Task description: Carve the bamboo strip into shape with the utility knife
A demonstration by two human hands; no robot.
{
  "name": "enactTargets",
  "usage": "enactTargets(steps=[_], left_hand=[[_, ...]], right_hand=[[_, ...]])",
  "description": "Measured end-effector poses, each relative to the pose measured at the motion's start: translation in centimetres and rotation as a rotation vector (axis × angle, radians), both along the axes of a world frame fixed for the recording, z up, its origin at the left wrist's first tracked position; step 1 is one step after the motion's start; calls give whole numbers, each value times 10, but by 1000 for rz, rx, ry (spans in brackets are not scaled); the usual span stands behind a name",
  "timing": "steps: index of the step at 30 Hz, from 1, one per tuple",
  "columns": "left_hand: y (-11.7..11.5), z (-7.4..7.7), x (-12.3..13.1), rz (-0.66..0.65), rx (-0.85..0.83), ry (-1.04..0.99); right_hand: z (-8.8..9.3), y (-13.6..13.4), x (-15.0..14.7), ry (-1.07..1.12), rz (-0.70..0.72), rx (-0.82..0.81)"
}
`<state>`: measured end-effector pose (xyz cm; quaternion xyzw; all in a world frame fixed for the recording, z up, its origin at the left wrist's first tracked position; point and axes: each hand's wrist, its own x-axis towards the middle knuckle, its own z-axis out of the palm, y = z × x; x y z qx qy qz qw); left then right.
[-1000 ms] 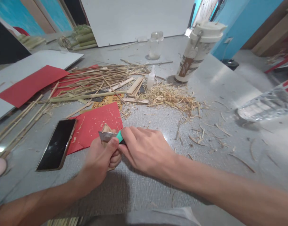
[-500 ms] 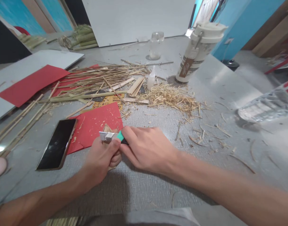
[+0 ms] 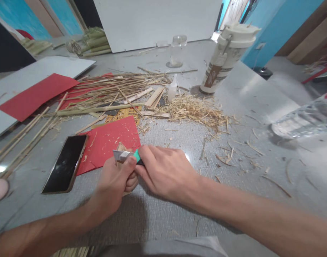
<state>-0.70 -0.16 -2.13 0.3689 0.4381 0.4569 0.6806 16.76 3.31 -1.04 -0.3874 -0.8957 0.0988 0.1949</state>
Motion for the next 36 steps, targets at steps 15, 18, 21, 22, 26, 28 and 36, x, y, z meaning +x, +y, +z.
enactTargets(steps=[15,18,21,22,26,28,36], left_hand=[[-5,-1,2,40,-12,43],[-2,0,4,58,-13,-5],[2,1,4,35,-62,-64],[4,1,3,20,-88,-88],[11,5,-3,-93,-185,-323],[14,6,-6,-166,-228,-461],[16,4,-10,-214,-259,-583]], right_hand=[[-5,-4,-4,-15,-55,24],[-4,-3,-6,-19,-72,-28],[0,2,-6,3,-99,-118],[2,5,-5,28,-109,-147],[6,18,3,206,-143,-188],[6,25,7,289,-162,-176],[2,33,13,398,-152,-230]])
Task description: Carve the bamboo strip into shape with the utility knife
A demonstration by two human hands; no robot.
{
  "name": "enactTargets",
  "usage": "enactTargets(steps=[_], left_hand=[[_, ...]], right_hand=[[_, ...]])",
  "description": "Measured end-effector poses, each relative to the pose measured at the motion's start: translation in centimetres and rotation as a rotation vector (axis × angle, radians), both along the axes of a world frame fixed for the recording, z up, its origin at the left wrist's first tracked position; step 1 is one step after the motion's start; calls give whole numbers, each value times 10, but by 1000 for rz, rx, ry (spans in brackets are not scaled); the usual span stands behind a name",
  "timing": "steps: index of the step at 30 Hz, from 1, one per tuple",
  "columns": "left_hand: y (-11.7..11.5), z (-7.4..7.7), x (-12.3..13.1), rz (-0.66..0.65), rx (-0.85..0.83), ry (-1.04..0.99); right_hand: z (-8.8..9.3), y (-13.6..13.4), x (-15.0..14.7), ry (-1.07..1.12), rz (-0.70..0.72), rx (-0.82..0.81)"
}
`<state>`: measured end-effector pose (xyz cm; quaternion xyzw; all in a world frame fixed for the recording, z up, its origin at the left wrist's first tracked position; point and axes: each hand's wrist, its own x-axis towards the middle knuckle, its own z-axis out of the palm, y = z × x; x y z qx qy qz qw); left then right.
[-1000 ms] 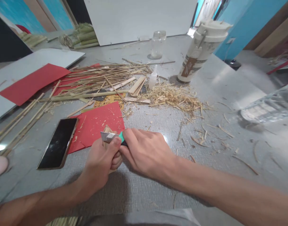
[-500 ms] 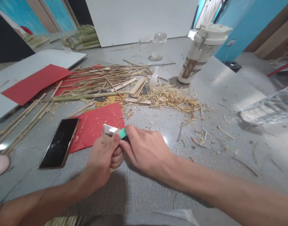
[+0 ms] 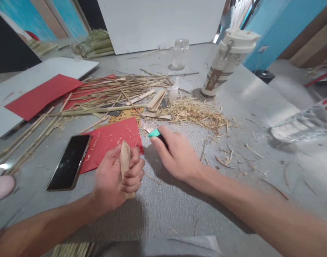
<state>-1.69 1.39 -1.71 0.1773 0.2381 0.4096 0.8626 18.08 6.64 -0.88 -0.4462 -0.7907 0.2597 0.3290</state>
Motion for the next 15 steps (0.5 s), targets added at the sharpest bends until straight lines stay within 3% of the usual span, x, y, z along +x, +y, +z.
enactTargets(steps=[15], left_hand=[[0,-1,1,-16,83,57]], right_hand=[[0,1,2,57,34,-34]])
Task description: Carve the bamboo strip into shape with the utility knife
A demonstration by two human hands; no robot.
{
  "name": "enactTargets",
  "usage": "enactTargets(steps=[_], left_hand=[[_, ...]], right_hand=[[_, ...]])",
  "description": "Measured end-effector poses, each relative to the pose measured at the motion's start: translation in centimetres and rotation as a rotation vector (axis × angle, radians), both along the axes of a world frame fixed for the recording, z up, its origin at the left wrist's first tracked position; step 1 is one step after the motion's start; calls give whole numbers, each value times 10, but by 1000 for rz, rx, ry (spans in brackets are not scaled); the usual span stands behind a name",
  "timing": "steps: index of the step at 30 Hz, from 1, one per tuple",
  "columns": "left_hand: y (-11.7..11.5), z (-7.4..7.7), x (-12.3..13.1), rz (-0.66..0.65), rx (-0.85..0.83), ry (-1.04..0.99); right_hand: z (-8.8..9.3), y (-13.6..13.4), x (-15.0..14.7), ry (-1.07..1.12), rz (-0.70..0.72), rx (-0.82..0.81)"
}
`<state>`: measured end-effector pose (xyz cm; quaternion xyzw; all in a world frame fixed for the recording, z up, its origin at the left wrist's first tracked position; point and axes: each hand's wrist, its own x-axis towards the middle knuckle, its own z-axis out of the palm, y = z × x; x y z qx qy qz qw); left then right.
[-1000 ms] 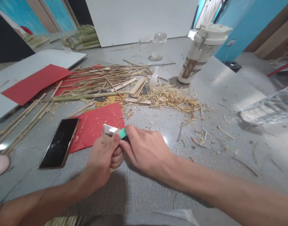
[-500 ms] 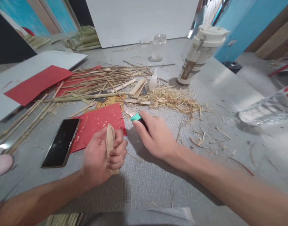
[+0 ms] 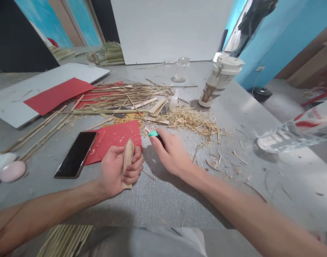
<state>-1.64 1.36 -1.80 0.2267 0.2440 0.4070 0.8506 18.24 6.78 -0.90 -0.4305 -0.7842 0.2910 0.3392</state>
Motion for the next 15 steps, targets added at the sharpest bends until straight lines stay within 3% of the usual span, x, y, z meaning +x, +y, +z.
enactTargets(steps=[6,15], left_hand=[[-2,2,2,-8,30,70],[-5,4,2,148,119,138]], right_hand=[[1,1,-1,-20,12,-13],[1,1,1,-72,101,83]])
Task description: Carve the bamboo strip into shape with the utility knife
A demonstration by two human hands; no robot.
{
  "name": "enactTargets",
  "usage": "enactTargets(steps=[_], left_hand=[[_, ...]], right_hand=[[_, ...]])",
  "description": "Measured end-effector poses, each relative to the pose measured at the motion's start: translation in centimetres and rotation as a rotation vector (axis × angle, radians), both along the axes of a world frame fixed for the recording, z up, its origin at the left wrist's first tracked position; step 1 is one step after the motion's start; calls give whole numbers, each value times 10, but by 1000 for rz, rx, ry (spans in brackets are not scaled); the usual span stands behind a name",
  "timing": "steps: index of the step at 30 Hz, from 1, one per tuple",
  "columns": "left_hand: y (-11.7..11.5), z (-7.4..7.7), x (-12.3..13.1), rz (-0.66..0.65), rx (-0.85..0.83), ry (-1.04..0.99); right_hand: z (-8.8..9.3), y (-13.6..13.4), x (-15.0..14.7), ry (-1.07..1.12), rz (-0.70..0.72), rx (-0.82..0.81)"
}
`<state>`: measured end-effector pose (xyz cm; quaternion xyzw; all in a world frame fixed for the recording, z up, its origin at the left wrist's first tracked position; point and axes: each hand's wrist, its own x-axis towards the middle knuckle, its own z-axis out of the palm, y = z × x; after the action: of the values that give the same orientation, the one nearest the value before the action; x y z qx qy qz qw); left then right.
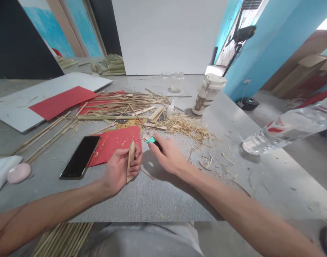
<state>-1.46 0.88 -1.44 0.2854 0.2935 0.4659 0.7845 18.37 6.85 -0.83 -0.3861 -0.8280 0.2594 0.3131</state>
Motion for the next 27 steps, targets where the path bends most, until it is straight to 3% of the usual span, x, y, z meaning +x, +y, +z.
enactTargets(steps=[6,11,22,27], left_hand=[[0,1,0,51,42,55],[-2,1,0,82,112,96],[-2,0,0,25,146,46],[-4,-2,0,38,199,120]], right_hand=[[7,4,12,-76,163,99],[10,7,21,-198,278,298],[9,9,22,-249,293,336],[14,7,20,-250,293,422]])
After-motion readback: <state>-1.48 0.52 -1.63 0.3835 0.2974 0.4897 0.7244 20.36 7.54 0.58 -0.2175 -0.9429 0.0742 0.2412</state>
